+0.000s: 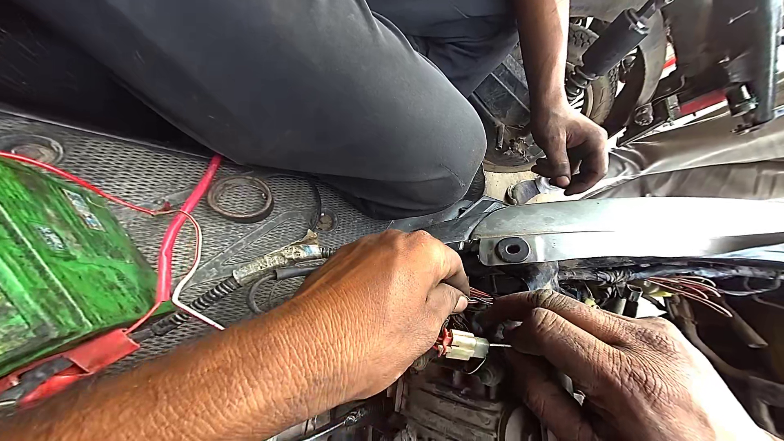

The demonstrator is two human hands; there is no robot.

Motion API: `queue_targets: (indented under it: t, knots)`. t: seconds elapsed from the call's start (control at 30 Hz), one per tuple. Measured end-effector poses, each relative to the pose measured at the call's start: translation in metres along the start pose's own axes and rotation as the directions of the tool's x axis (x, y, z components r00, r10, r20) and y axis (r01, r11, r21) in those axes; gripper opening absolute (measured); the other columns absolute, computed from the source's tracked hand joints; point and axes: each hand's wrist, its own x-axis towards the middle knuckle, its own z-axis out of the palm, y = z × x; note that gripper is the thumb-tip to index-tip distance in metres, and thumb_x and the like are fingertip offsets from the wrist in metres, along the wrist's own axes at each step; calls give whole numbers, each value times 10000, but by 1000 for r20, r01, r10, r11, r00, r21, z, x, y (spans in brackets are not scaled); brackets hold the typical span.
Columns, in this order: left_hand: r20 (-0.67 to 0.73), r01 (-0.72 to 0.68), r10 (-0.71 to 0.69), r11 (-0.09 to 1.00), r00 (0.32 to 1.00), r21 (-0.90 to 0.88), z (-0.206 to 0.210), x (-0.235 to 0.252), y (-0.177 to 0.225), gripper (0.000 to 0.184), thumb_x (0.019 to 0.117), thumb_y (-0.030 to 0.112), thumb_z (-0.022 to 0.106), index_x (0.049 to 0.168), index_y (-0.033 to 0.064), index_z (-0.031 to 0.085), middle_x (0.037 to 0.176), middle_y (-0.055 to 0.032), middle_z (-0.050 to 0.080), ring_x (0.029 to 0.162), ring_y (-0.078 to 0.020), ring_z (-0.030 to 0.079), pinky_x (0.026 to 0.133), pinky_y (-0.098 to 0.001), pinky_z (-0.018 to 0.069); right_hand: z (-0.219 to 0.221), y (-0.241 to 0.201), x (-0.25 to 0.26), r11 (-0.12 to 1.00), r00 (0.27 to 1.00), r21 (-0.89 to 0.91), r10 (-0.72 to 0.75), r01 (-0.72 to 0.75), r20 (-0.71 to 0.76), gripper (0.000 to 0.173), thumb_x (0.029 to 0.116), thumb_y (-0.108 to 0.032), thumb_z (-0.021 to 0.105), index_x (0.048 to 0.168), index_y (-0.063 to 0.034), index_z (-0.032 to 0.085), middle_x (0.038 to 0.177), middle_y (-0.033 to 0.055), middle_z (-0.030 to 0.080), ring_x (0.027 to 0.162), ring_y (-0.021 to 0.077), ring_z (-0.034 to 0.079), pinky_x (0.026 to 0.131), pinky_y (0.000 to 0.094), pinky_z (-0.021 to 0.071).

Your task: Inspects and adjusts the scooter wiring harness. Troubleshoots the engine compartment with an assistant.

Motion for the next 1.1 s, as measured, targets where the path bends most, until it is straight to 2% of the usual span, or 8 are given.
queue_targets:
  t: [0.27,0.5,0.77,0.97,1.03,1.1]
  knots:
    - [-65,-9,11,1000,998,28,5,-4,1,129,997,455,625,968,402,739,691,192,616,598,23,565,520,-257,471,0,0,-3,999,1000,24,27,-27,13,180,1021,-298,543,1020,-207,698,1096,-54,736,789,49,678,540,266,474]
    - [-60,9,-9,1000,998,7,6,-3,0,133,995,463,612,957,413,730,683,200,600,589,22,552,523,-267,471,-1,-1,-3,999,999,31,36,-36,7,173,1018,-285,549,964,-197,687,1094,-44,747,794,53,687,543,263,478]
    - [-87,1,-4,1000,996,-29,6,-3,-2,94,978,443,649,940,414,731,654,196,584,552,22,530,486,-251,451,2,2,-1,999,999,23,-38,38,-10,168,1023,-266,533,997,-187,679,1143,-21,720,789,76,671,541,265,471]
    - [-95,28,-31,999,995,-31,8,-3,-1,127,989,463,620,942,414,727,686,207,608,596,28,562,524,-261,474,-2,-3,2,997,998,-53,-47,50,47,171,1036,-256,508,1046,-188,665,1186,-12,724,671,108,646,466,299,417]
    - [-115,27,-30,999,993,-31,9,-3,-1,129,991,464,618,943,412,726,685,205,608,592,26,562,519,-264,474,-4,-4,3,998,997,-52,-39,42,66,170,1046,-255,502,1058,-189,659,1220,-16,722,684,111,658,470,304,428]
    - [-137,16,-19,1000,990,-20,11,-4,-1,129,985,464,615,942,411,725,683,209,600,593,29,556,519,-264,470,-4,-2,4,999,996,-22,-40,42,78,166,1038,-263,504,1031,-189,652,1179,-22,724,700,92,661,482,289,445]
